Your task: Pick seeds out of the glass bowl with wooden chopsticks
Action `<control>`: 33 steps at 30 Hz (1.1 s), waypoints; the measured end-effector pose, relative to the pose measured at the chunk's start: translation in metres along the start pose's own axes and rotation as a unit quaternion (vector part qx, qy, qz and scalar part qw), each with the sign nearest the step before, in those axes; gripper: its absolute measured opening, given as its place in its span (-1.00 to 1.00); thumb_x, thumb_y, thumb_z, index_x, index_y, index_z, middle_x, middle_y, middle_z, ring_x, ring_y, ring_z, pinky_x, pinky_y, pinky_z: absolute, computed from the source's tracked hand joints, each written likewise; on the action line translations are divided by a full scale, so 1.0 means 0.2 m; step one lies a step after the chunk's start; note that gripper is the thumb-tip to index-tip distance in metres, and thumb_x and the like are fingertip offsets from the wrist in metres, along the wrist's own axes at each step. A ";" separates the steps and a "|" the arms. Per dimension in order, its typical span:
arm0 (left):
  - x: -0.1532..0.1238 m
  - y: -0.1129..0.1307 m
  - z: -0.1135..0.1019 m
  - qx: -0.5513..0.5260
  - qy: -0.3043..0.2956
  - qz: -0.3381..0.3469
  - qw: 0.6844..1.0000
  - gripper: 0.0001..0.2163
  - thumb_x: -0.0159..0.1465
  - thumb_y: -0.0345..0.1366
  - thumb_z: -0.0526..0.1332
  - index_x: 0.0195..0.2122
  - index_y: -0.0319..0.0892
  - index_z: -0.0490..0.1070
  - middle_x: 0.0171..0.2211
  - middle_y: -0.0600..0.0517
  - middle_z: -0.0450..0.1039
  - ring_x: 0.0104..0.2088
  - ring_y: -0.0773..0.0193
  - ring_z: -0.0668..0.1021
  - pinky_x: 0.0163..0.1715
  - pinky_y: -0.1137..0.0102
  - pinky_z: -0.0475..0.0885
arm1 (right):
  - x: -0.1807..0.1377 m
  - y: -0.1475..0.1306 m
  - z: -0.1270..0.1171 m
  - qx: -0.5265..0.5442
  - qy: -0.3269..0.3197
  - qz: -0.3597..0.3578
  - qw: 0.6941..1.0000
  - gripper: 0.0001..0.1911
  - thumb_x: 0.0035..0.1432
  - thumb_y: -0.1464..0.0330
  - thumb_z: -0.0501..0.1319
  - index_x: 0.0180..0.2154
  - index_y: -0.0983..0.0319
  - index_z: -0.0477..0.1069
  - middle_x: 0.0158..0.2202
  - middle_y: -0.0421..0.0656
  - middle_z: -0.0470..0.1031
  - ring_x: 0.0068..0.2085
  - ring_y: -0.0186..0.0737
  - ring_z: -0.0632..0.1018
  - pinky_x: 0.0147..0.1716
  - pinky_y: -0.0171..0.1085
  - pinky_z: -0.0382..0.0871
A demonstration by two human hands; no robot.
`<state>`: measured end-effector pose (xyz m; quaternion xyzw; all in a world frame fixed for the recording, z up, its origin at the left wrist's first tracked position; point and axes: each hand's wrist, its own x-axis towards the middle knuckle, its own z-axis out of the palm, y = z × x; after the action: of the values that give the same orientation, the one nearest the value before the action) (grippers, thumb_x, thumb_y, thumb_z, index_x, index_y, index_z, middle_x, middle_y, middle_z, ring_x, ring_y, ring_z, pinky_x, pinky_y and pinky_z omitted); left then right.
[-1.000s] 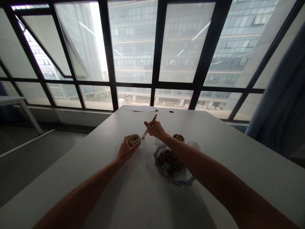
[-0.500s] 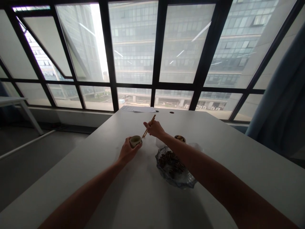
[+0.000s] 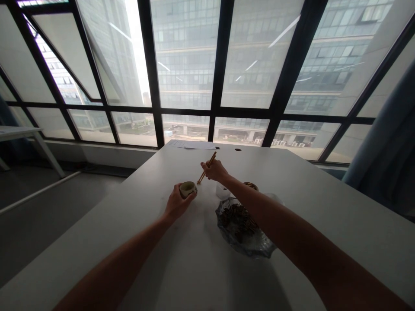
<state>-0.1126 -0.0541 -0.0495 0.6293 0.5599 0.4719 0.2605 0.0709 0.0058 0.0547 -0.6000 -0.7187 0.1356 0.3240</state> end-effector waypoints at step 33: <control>-0.02 0.01 -0.01 0.026 -0.033 0.076 0.996 -0.39 -0.03 -0.12 0.45 0.04 -0.13 0.33 -0.12 -0.08 0.57 -0.13 0.09 0.60 -0.08 0.24 0.48 | -0.49 0.10 -0.34 0.225 0.129 -0.098 0.961 -0.47 0.28 -0.07 0.12 -0.43 0.25 0.42 -0.59 -0.17 0.51 -0.63 -0.35 0.49 -0.67 -0.41 0.35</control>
<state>-0.1132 -0.0587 -0.0484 0.6917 0.5133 0.4550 0.2259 0.1363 -0.0956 0.0656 -0.4506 -0.6773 0.1830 0.5521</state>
